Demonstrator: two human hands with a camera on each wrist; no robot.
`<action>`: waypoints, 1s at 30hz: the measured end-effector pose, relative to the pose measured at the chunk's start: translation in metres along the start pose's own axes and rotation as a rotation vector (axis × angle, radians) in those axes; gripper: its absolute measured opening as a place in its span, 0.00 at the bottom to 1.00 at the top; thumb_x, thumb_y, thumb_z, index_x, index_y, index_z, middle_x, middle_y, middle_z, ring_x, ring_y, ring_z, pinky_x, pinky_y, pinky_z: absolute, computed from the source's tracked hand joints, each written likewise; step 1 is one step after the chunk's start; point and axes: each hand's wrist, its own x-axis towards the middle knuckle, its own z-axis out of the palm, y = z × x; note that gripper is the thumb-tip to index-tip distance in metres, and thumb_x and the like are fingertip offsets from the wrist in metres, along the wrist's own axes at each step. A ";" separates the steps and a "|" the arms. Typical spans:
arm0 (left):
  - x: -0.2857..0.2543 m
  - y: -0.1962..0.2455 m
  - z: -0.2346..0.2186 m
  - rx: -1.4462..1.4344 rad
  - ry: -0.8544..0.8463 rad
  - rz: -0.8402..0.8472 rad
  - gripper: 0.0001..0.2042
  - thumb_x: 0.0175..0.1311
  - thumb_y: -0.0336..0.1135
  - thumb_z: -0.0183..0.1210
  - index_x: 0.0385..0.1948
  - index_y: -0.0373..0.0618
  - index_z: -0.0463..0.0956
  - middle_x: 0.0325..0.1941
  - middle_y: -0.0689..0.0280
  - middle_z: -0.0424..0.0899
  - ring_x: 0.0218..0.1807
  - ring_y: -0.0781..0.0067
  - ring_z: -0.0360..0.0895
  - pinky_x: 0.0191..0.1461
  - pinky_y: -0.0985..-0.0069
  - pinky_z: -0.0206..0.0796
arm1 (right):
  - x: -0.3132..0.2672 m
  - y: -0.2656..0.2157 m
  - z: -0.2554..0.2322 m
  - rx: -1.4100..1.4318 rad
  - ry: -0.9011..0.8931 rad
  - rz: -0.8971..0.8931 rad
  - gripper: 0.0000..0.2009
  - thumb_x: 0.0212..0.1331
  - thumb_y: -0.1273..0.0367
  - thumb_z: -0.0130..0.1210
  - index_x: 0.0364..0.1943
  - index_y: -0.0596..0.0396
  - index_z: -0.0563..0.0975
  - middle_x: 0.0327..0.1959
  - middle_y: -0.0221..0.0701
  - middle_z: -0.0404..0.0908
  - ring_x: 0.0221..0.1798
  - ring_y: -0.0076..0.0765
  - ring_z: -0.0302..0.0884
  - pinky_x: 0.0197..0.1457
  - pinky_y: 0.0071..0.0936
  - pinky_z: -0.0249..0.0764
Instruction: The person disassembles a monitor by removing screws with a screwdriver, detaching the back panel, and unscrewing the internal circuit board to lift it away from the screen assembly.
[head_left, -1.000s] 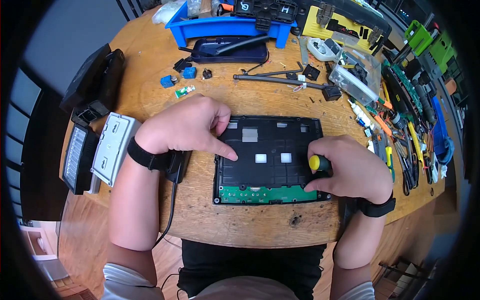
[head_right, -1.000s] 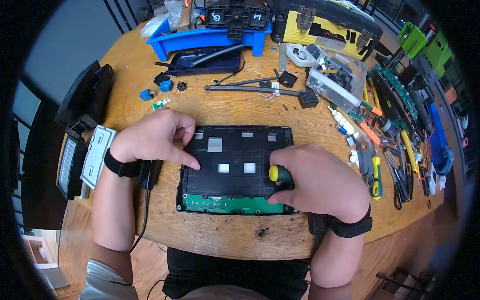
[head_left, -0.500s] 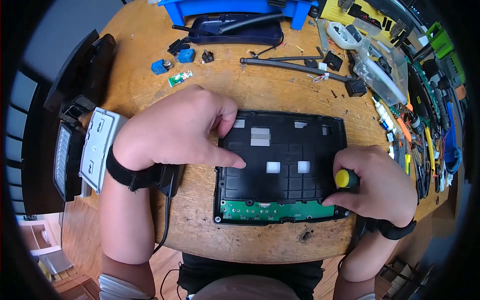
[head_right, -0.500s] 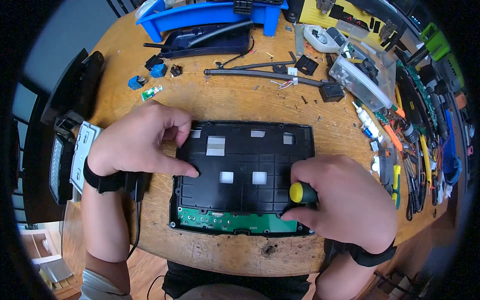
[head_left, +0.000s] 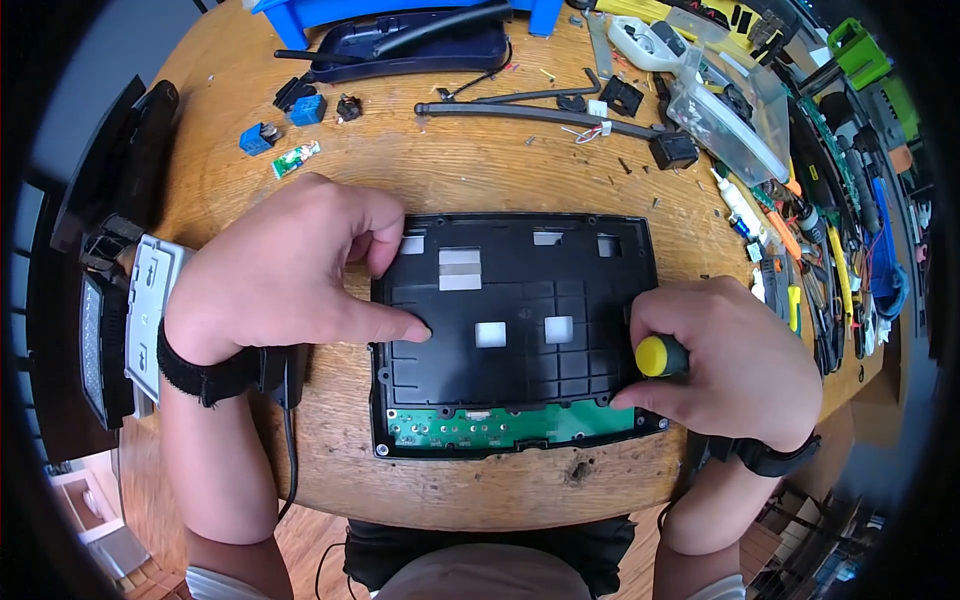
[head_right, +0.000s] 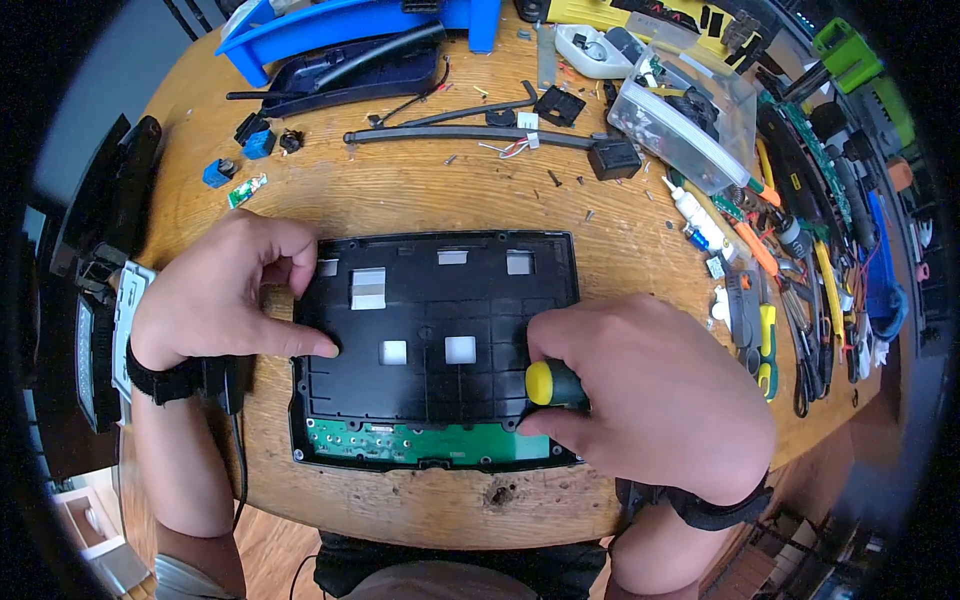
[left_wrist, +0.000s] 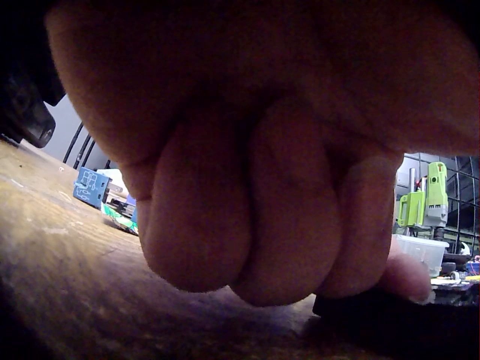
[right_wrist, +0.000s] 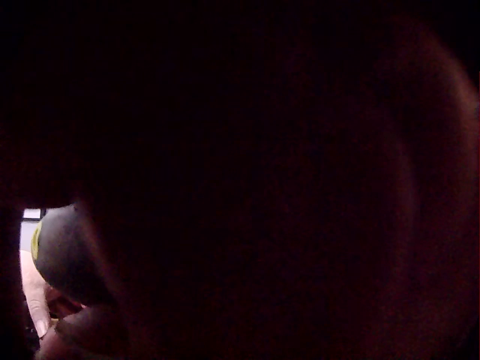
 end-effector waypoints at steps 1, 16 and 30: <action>0.000 0.001 0.000 0.001 0.001 0.001 0.23 0.40 0.44 0.80 0.21 0.42 0.72 0.15 0.61 0.73 0.20 0.64 0.73 0.26 0.71 0.63 | 0.000 -0.001 0.000 -0.003 -0.003 -0.002 0.16 0.44 0.68 0.73 0.31 0.58 0.76 0.32 0.45 0.81 0.41 0.61 0.79 0.42 0.50 0.74; -0.010 0.007 -0.001 0.075 0.056 0.063 0.22 0.44 0.46 0.78 0.22 0.42 0.73 0.19 0.59 0.75 0.25 0.60 0.75 0.30 0.67 0.65 | -0.015 0.016 -0.005 0.022 0.035 0.021 0.26 0.40 0.64 0.76 0.45 0.57 0.77 0.34 0.45 0.83 0.39 0.57 0.82 0.41 0.43 0.75; -0.011 0.008 -0.003 0.070 0.017 0.022 0.23 0.46 0.50 0.76 0.21 0.42 0.73 0.20 0.55 0.77 0.28 0.54 0.77 0.35 0.63 0.68 | -0.019 -0.012 0.010 -0.182 0.159 0.030 0.25 0.42 0.74 0.68 0.49 0.56 0.74 0.49 0.44 0.78 0.53 0.59 0.78 0.51 0.47 0.77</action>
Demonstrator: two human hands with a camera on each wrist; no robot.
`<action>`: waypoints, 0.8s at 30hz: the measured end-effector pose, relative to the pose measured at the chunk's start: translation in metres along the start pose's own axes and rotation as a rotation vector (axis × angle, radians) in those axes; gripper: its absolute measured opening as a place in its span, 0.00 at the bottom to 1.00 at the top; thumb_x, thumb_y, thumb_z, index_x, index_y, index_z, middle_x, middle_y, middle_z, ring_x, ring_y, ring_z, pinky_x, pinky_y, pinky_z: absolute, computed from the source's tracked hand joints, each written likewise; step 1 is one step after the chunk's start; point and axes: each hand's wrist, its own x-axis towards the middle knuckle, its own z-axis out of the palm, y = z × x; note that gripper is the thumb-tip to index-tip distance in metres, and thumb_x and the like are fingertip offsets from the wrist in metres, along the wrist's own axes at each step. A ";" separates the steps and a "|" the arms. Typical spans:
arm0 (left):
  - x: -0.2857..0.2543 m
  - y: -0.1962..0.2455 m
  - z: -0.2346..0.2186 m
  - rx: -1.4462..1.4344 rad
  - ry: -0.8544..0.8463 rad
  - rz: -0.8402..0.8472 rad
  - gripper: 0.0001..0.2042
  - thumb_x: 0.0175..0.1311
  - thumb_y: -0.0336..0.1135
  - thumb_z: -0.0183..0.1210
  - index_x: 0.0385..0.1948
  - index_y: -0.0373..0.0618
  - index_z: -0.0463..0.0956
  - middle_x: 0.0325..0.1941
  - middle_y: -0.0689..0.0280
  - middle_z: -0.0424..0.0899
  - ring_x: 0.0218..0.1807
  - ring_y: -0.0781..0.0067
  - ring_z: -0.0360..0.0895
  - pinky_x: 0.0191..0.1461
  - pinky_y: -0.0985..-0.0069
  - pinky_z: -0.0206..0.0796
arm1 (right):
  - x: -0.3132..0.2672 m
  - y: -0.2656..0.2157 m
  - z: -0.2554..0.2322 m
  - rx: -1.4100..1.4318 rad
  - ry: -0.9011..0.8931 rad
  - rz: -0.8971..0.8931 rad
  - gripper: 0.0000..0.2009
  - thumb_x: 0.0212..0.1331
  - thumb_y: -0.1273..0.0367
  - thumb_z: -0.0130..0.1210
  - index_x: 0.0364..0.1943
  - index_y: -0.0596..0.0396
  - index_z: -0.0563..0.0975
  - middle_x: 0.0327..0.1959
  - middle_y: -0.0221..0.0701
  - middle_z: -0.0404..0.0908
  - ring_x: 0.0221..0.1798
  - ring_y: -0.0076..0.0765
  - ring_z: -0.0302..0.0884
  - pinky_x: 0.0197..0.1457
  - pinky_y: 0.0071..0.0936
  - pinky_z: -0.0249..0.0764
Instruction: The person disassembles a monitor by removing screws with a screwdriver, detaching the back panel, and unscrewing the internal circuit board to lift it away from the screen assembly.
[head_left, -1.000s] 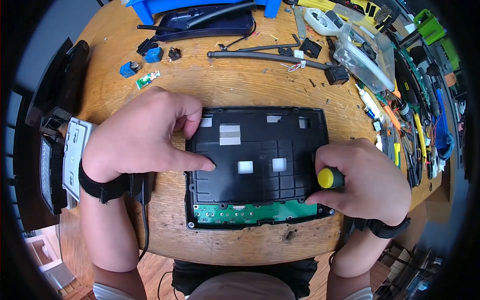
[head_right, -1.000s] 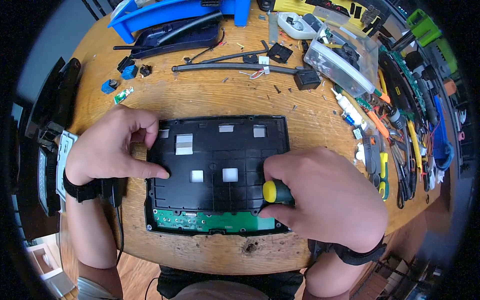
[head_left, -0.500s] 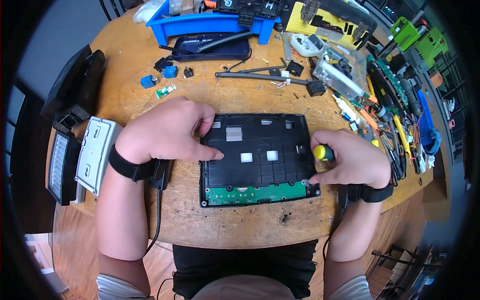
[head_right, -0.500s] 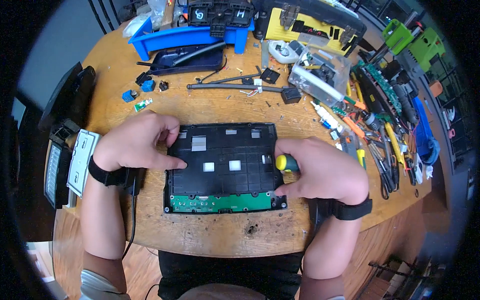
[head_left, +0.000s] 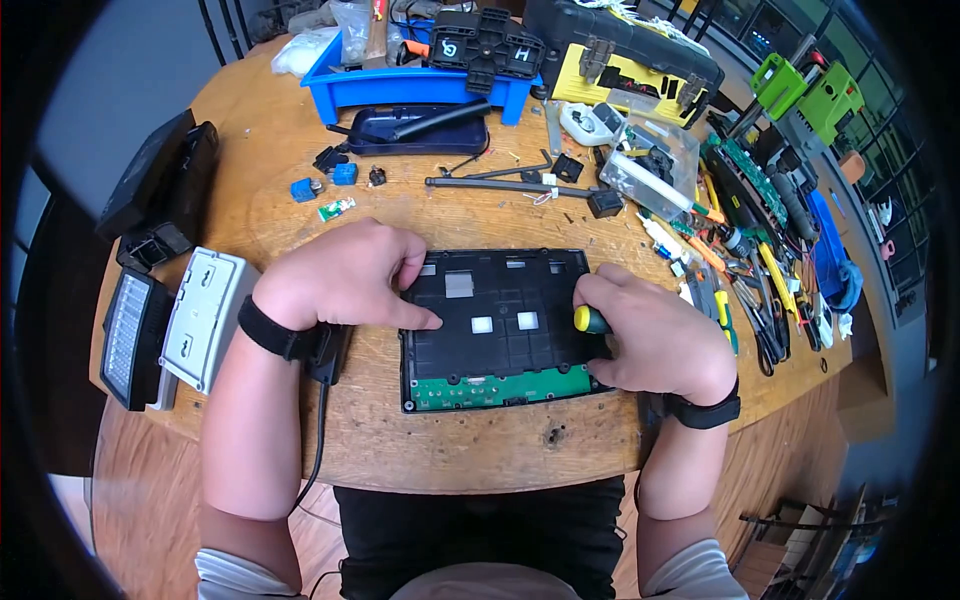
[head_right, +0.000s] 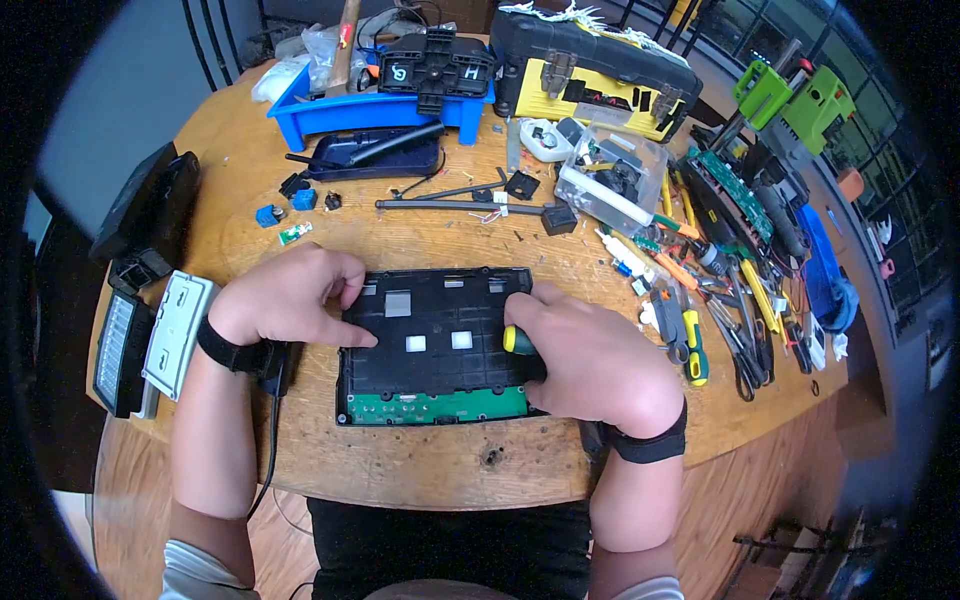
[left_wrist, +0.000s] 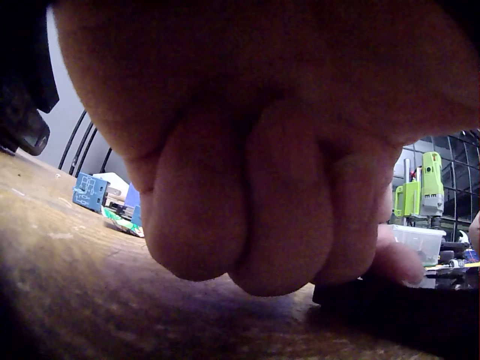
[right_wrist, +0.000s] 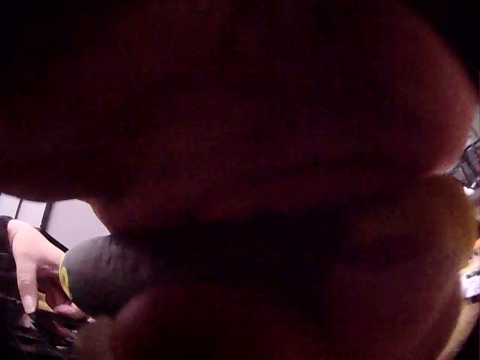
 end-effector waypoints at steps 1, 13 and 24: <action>0.001 -0.003 0.002 0.009 0.014 0.028 0.23 0.46 0.49 0.77 0.22 0.42 0.73 0.19 0.58 0.77 0.26 0.59 0.76 0.32 0.66 0.66 | 0.000 0.000 -0.002 0.027 0.002 -0.030 0.25 0.42 0.74 0.69 0.49 0.56 0.74 0.49 0.44 0.76 0.53 0.59 0.78 0.52 0.46 0.77; 0.000 0.002 0.000 0.027 -0.023 -0.015 0.23 0.47 0.51 0.75 0.24 0.41 0.74 0.23 0.55 0.79 0.30 0.54 0.78 0.36 0.62 0.68 | 0.000 0.012 -0.003 0.135 0.035 -0.091 0.29 0.40 0.74 0.72 0.51 0.57 0.72 0.50 0.43 0.73 0.55 0.57 0.75 0.57 0.42 0.75; 0.001 -0.006 0.004 0.011 0.031 0.058 0.22 0.46 0.48 0.78 0.25 0.43 0.74 0.19 0.60 0.78 0.24 0.65 0.76 0.29 0.68 0.65 | 0.006 0.019 -0.004 0.133 0.012 -0.158 0.29 0.40 0.72 0.74 0.50 0.56 0.73 0.48 0.42 0.74 0.56 0.56 0.74 0.59 0.42 0.72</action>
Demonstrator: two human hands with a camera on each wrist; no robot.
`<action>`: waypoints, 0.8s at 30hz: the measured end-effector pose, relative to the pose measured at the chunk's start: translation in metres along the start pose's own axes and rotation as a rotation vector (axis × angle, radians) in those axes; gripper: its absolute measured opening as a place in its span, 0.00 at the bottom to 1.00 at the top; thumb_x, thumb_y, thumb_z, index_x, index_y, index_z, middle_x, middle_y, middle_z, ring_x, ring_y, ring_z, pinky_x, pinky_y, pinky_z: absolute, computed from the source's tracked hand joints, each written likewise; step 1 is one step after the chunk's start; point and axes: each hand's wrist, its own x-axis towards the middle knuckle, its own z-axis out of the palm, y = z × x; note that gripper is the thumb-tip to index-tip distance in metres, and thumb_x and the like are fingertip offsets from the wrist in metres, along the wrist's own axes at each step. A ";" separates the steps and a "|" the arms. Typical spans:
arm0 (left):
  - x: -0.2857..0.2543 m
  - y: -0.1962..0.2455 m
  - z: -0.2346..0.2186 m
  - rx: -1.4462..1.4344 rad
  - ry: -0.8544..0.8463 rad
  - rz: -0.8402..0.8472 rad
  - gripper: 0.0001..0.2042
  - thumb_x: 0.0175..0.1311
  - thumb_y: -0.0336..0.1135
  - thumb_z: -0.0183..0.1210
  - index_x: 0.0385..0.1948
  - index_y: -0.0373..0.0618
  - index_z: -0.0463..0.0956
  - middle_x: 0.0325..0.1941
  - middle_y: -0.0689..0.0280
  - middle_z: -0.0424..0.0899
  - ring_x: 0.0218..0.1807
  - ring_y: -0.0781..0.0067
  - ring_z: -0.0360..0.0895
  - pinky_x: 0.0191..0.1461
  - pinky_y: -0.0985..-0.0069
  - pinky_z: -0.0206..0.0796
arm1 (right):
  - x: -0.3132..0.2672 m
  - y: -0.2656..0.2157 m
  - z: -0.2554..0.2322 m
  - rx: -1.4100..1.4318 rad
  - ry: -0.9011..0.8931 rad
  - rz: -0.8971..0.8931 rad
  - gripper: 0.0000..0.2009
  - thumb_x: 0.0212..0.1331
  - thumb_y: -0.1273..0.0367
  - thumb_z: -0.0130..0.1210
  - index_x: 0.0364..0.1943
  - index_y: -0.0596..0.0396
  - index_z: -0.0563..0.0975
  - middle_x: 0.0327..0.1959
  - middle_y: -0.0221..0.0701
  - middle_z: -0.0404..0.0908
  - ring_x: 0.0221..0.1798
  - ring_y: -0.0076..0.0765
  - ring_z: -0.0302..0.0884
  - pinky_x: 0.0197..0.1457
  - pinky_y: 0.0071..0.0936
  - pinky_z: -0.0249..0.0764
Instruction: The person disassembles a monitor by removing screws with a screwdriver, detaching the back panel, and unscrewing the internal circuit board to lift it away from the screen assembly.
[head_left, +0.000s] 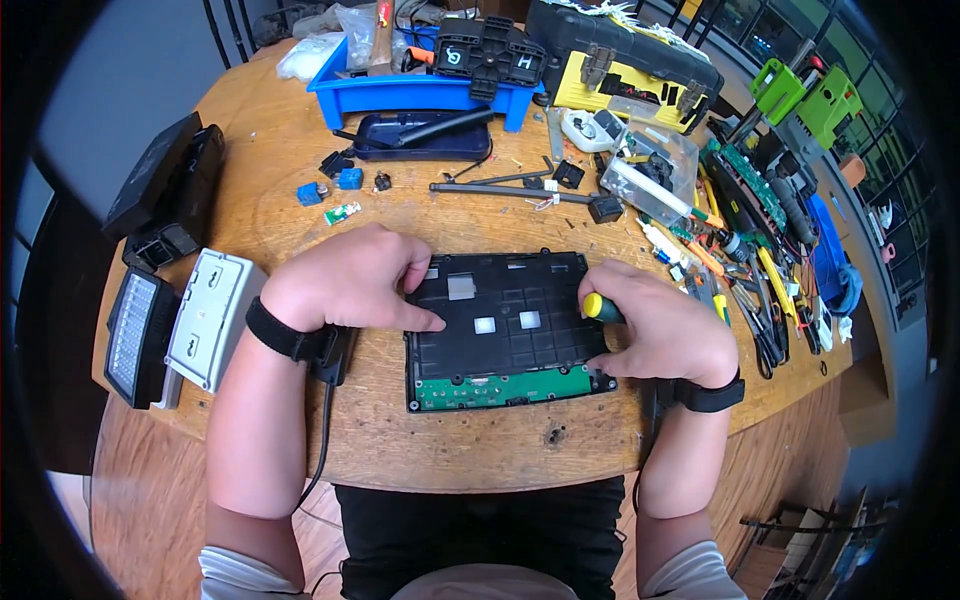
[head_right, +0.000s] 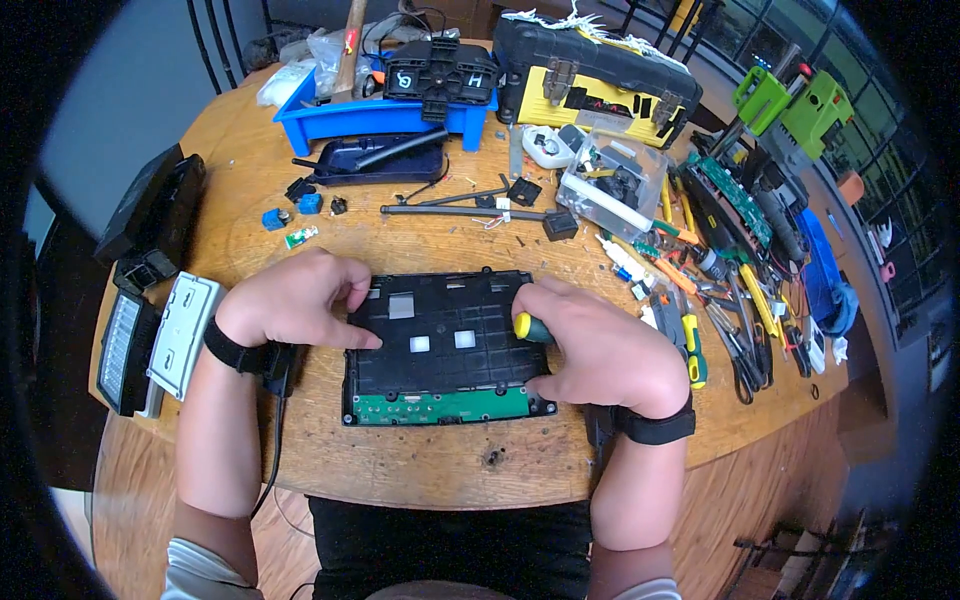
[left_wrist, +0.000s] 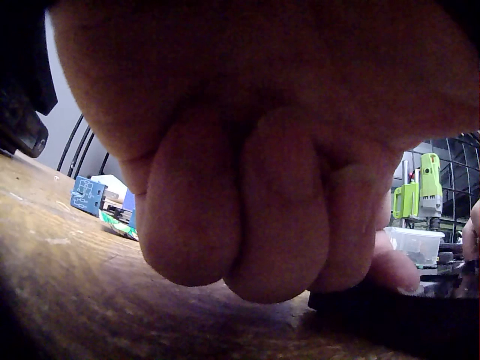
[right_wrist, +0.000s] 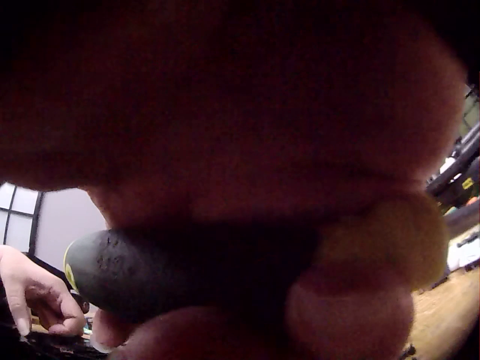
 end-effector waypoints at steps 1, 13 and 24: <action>0.000 0.000 0.000 0.001 -0.007 -0.001 0.22 0.47 0.48 0.78 0.25 0.43 0.74 0.19 0.61 0.78 0.24 0.65 0.76 0.29 0.68 0.65 | -0.001 -0.002 -0.002 0.008 0.009 0.000 0.28 0.40 0.72 0.73 0.49 0.55 0.73 0.47 0.42 0.75 0.56 0.55 0.74 0.58 0.42 0.72; -0.001 -0.005 -0.006 -0.184 -0.064 -0.088 0.22 0.59 0.54 0.70 0.23 0.43 0.75 0.20 0.63 0.75 0.26 0.69 0.72 0.32 0.70 0.64 | -0.004 0.008 -0.010 0.260 0.234 -0.260 0.20 0.39 0.72 0.74 0.41 0.54 0.84 0.39 0.34 0.81 0.44 0.41 0.80 0.49 0.33 0.75; 0.001 -0.012 -0.001 -0.226 -0.035 -0.077 0.17 0.65 0.48 0.67 0.32 0.42 0.77 0.25 0.65 0.79 0.29 0.69 0.74 0.34 0.70 0.66 | -0.006 0.014 -0.010 0.247 0.132 -0.136 0.20 0.39 0.69 0.79 0.40 0.54 0.85 0.32 0.31 0.81 0.37 0.34 0.81 0.42 0.28 0.75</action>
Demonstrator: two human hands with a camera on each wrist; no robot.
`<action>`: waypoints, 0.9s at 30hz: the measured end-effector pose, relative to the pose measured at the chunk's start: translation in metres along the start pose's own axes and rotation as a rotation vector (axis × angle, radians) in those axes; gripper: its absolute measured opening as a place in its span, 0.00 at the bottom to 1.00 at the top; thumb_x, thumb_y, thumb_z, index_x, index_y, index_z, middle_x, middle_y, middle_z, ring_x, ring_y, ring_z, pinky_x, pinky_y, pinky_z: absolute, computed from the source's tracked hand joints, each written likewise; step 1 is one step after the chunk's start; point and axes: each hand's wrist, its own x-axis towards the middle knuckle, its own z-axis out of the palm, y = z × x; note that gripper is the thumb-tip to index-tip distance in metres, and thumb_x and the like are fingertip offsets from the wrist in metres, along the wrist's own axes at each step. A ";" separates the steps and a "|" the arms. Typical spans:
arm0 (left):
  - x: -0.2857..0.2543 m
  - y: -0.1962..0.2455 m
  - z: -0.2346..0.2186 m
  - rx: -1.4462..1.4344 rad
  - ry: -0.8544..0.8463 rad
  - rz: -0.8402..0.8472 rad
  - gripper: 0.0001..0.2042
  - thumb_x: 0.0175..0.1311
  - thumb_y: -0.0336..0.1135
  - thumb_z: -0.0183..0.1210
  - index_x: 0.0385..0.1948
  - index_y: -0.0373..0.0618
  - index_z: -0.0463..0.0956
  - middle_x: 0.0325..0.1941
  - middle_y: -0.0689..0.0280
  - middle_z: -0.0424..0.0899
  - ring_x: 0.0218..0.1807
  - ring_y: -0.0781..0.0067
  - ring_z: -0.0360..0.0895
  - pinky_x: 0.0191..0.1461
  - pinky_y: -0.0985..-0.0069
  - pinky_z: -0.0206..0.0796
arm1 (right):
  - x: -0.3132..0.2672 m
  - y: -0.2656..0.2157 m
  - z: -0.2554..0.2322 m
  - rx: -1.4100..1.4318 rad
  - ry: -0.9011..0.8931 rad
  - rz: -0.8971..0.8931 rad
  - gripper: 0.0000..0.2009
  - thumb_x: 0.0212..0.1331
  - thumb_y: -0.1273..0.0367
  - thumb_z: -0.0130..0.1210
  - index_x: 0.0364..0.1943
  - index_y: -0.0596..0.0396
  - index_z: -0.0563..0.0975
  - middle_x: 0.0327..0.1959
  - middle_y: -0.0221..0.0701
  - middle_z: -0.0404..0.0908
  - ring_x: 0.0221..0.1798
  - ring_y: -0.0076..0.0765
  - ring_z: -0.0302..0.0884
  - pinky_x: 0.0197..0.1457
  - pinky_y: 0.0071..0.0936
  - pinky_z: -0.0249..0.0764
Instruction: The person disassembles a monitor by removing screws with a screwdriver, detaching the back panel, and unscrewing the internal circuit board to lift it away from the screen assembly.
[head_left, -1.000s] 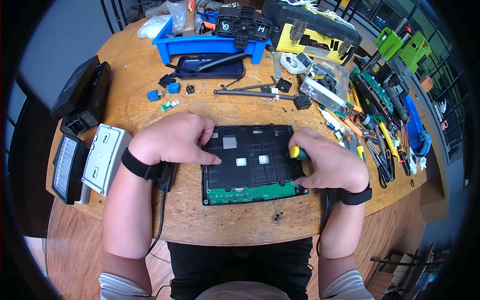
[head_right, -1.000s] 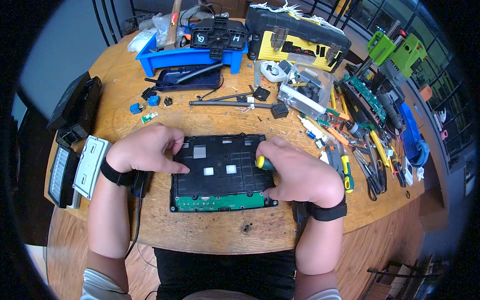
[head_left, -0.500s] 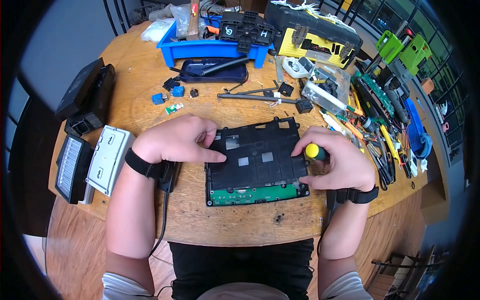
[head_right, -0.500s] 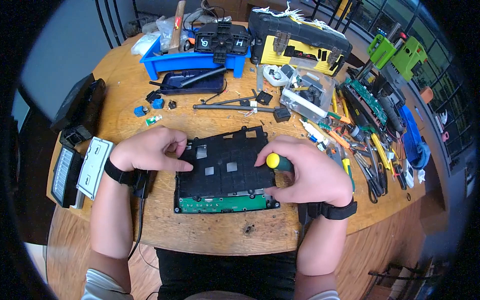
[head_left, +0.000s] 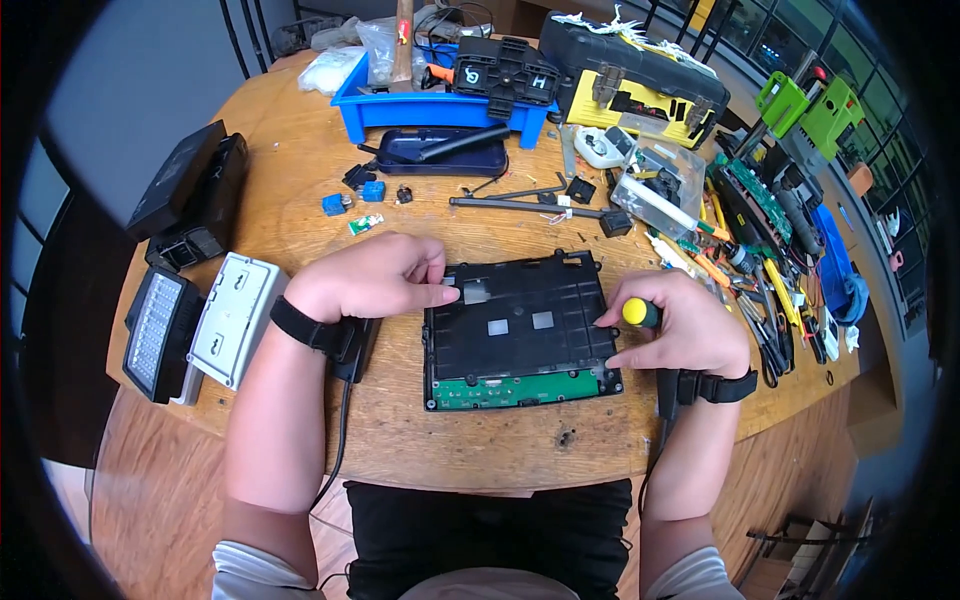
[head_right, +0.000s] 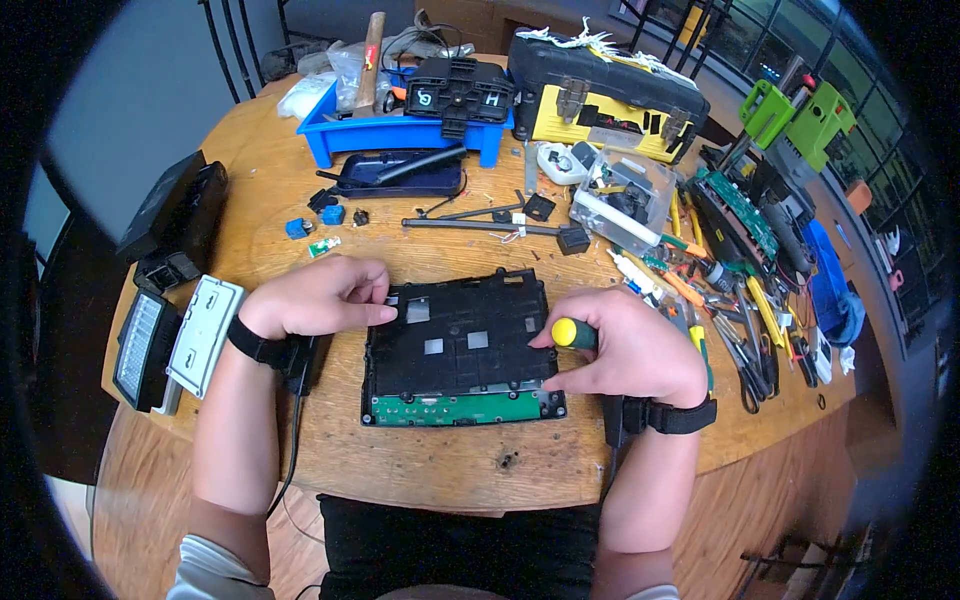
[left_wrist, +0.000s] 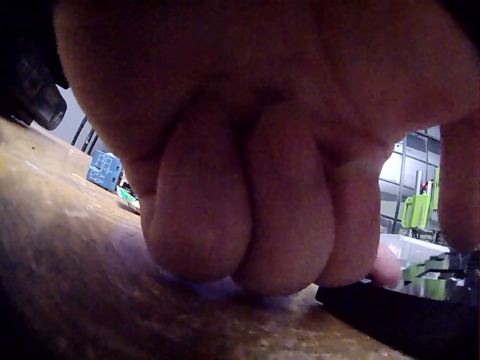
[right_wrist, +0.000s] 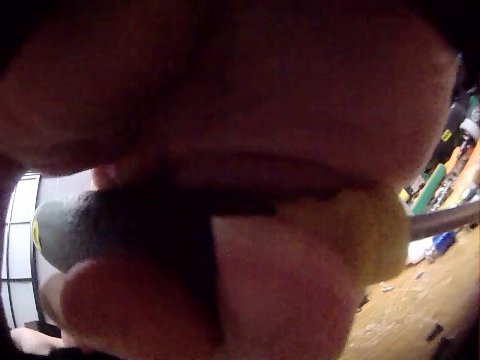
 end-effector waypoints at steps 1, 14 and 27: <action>-0.001 0.001 0.000 -0.005 0.012 0.021 0.14 0.65 0.44 0.67 0.36 0.42 0.76 0.26 0.65 0.78 0.29 0.69 0.74 0.35 0.70 0.66 | 0.001 -0.002 0.000 -0.012 -0.036 0.100 0.20 0.39 0.67 0.79 0.40 0.53 0.85 0.31 0.30 0.81 0.35 0.33 0.81 0.41 0.28 0.75; 0.001 -0.001 0.004 0.005 0.090 0.079 0.16 0.56 0.23 0.61 0.48 0.46 0.77 0.24 0.70 0.70 0.28 0.74 0.69 0.34 0.73 0.63 | 0.007 0.010 0.005 0.006 -0.177 0.171 0.20 0.43 0.66 0.77 0.41 0.52 0.80 0.35 0.31 0.84 0.36 0.34 0.81 0.40 0.30 0.75; 0.006 -0.008 0.006 -0.112 0.067 0.052 0.17 0.53 0.19 0.58 0.47 0.40 0.79 0.24 0.74 0.69 0.29 0.80 0.67 0.34 0.76 0.62 | 0.009 0.007 0.003 0.141 -0.230 0.232 0.22 0.43 0.68 0.78 0.44 0.49 0.80 0.32 0.25 0.77 0.34 0.24 0.74 0.38 0.25 0.72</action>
